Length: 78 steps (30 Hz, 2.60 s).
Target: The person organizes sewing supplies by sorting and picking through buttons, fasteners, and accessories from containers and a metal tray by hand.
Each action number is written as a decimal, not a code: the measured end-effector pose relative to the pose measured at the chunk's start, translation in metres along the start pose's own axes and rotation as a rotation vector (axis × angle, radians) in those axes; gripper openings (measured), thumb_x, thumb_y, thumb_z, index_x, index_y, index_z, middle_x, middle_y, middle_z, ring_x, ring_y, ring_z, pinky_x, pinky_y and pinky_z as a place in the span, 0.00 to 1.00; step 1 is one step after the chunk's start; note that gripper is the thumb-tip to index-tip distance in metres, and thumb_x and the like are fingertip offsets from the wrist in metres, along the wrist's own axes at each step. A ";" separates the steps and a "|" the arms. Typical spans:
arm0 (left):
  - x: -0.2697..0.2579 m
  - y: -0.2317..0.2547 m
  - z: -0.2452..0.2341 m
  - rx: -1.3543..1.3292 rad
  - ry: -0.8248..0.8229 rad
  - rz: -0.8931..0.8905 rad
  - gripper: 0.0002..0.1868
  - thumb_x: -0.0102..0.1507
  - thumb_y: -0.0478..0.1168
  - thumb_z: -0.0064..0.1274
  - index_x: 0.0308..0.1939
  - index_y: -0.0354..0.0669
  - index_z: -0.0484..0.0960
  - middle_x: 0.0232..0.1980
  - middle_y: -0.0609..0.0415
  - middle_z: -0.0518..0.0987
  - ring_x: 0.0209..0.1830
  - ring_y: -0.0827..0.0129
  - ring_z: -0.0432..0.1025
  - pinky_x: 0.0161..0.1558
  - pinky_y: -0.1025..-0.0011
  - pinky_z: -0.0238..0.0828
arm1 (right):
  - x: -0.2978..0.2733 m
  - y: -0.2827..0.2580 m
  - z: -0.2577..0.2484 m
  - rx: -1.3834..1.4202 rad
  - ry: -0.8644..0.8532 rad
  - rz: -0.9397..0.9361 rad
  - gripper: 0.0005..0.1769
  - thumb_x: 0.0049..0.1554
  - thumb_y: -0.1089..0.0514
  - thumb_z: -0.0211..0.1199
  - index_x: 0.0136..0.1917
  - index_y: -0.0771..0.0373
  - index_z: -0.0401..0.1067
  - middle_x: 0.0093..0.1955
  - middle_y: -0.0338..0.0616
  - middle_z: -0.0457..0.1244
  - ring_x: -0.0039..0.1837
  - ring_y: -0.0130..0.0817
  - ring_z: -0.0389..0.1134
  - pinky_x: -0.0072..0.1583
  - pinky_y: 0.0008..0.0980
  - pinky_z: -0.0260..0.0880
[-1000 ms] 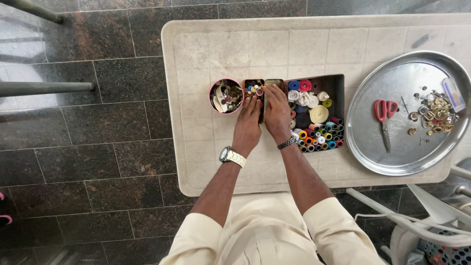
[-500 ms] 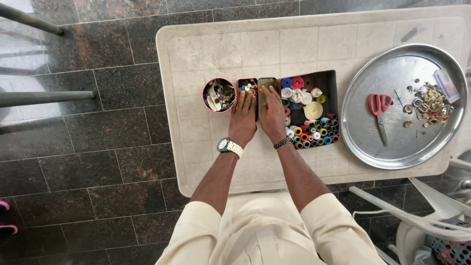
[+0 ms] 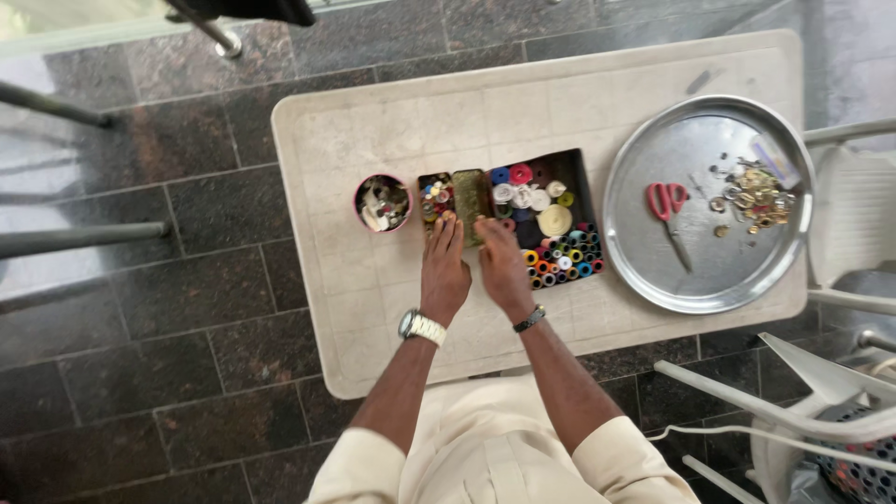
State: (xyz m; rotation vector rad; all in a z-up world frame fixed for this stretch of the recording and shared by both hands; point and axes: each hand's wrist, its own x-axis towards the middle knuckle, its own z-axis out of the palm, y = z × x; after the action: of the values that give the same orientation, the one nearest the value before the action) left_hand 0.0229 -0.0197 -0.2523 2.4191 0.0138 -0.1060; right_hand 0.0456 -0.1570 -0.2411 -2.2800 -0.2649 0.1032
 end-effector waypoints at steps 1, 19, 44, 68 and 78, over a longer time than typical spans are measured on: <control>-0.005 0.007 0.000 -0.072 0.049 0.019 0.35 0.57 0.25 0.46 0.72 0.28 0.65 0.77 0.37 0.62 0.81 0.46 0.51 0.77 0.54 0.48 | -0.003 -0.001 -0.002 -0.026 -0.041 -0.075 0.28 0.57 0.71 0.55 0.71 0.65 0.67 0.74 0.53 0.61 0.76 0.50 0.58 0.74 0.43 0.60; -0.047 0.158 0.051 -0.163 0.081 0.074 0.34 0.63 0.25 0.45 0.75 0.30 0.61 0.79 0.40 0.61 0.82 0.49 0.49 0.78 0.58 0.49 | -0.070 0.029 -0.141 -0.015 -0.078 -0.160 0.31 0.59 0.70 0.54 0.76 0.68 0.60 0.79 0.52 0.55 0.83 0.50 0.49 0.80 0.43 0.52; -0.066 0.320 0.162 -0.166 -0.028 0.235 0.30 0.63 0.27 0.45 0.72 0.31 0.66 0.76 0.39 0.65 0.80 0.46 0.54 0.76 0.55 0.51 | -0.168 0.121 -0.291 0.006 0.170 0.089 0.32 0.58 0.70 0.57 0.75 0.67 0.60 0.74 0.58 0.58 0.76 0.55 0.57 0.72 0.45 0.60; -0.010 0.354 0.202 -0.200 -0.221 0.374 0.28 0.63 0.28 0.44 0.69 0.26 0.67 0.73 0.34 0.67 0.76 0.43 0.58 0.72 0.54 0.56 | -0.142 0.153 -0.336 0.012 0.304 0.350 0.29 0.57 0.70 0.57 0.72 0.64 0.65 0.70 0.58 0.62 0.70 0.54 0.64 0.67 0.44 0.67; 0.049 0.391 0.257 -0.215 -0.248 0.295 0.26 0.64 0.29 0.45 0.68 0.25 0.69 0.72 0.34 0.69 0.76 0.44 0.59 0.72 0.55 0.57 | -0.098 0.222 -0.382 0.057 0.190 0.425 0.28 0.57 0.69 0.57 0.71 0.63 0.66 0.68 0.54 0.64 0.69 0.52 0.65 0.68 0.44 0.66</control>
State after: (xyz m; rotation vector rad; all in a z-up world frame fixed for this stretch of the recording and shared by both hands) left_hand 0.0678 -0.4838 -0.1910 2.1521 -0.4215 -0.2548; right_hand 0.0466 -0.6017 -0.1560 -2.2381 0.3198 0.1095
